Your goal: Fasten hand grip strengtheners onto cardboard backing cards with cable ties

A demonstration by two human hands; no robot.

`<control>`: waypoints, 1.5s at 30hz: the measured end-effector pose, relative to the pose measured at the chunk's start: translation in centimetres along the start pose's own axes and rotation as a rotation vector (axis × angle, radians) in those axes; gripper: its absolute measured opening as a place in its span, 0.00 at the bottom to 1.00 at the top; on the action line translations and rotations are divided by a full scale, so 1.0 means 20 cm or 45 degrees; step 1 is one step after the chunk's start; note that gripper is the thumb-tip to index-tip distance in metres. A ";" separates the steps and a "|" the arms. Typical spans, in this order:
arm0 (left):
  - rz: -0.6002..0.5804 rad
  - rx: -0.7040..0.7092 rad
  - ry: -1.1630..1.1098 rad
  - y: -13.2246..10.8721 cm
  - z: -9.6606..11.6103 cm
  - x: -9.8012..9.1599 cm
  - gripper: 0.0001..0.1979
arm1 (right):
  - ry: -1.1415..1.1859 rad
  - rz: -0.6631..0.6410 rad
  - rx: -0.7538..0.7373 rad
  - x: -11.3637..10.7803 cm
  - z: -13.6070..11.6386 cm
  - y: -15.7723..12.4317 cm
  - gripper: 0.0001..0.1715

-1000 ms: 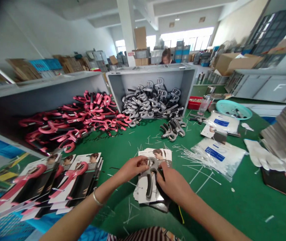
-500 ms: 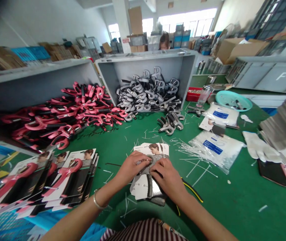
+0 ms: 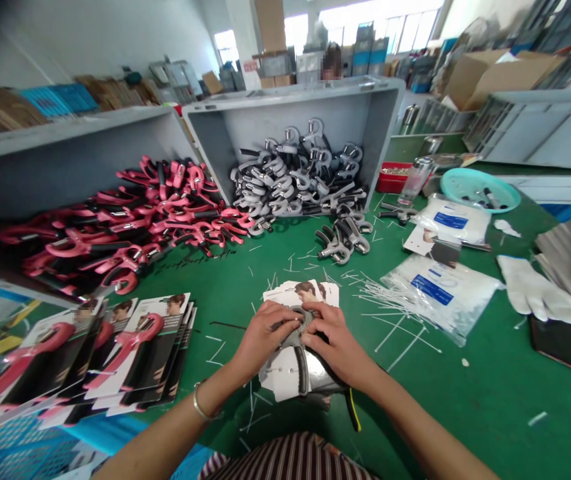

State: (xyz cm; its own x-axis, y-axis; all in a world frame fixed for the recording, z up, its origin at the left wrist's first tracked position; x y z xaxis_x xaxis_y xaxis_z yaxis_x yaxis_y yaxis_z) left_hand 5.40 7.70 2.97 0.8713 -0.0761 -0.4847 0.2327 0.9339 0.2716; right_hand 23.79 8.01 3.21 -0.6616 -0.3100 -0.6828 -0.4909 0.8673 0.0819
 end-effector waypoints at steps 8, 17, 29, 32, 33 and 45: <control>0.002 -0.004 -0.048 0.00 -0.03 0.01 0.06 | -0.010 -0.094 -0.055 -0.01 0.01 0.03 0.12; -0.004 0.003 -0.024 -0.02 -0.03 0.02 0.06 | 0.011 -0.091 -0.022 0.00 0.02 0.04 0.11; -0.110 0.002 0.132 0.04 0.13 -0.08 0.07 | 0.142 0.111 0.050 0.05 0.03 0.04 0.10; -0.162 0.164 0.458 0.03 0.24 -0.03 0.09 | 0.217 0.239 0.121 0.09 0.03 0.05 0.15; -0.191 0.227 0.552 0.01 0.27 0.00 0.10 | 0.252 0.292 0.140 0.10 0.02 0.05 0.16; -0.038 0.244 0.487 -0.20 0.16 0.06 0.09 | 0.152 0.464 0.149 0.18 -0.02 0.06 0.16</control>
State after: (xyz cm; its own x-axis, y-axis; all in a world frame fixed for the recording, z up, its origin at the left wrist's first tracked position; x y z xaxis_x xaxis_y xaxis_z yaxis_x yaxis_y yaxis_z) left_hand 6.91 2.74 3.88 0.6485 0.0669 -0.7583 0.3625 0.8488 0.3849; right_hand 20.54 7.78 1.04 -0.8448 -0.0112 -0.5350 -0.1489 0.9652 0.2150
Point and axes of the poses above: each hand's wrist, its own y-axis towards the middle knuckle, its own x-axis out of the palm, z = x × y, the point moved 2 cm from there along y, towards the middle knuckle, and after that the axes turned 8 degrees about -y, right-handed, at the moved point
